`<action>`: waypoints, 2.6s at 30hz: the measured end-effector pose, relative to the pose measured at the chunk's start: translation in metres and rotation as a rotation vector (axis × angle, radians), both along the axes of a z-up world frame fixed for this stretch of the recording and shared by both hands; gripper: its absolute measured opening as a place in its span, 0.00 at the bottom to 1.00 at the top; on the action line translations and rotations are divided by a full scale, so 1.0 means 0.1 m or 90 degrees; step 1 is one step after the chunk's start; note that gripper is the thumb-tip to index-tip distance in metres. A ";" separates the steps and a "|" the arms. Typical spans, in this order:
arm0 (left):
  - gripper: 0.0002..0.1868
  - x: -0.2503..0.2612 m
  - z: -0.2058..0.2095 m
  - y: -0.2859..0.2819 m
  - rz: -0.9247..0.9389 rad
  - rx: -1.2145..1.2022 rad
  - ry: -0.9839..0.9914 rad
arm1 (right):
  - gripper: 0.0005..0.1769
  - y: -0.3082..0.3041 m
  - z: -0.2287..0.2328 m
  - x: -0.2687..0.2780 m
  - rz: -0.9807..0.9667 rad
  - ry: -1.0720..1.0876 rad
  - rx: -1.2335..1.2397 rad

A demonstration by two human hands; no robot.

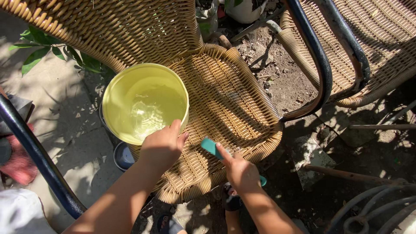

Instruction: The person carries a yellow basin of water to a wicker patio chair and scrubs the chair's woven seat, back and frame with a scrub brush, repeatedly dipping the brush in the basin and repositioning the chair while brushing different areas.

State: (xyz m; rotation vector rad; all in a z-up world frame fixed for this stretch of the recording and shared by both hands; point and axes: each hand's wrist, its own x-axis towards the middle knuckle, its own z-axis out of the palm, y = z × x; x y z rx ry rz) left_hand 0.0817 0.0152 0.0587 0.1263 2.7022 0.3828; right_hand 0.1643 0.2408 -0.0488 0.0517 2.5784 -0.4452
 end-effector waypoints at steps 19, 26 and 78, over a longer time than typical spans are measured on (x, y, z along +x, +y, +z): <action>0.12 -0.10 -0.14 -0.16 -0.073 0.055 0.017 | 0.34 0.29 0.10 0.13 -0.174 0.155 0.104; 0.13 -0.07 -0.13 -0.12 -0.028 0.047 0.012 | 0.36 -0.85 -0.11 0.78 -0.127 0.007 -0.023; 0.09 -0.02 -0.15 -0.05 0.024 -0.009 0.064 | 0.38 0.09 -0.14 1.22 0.009 0.055 -0.122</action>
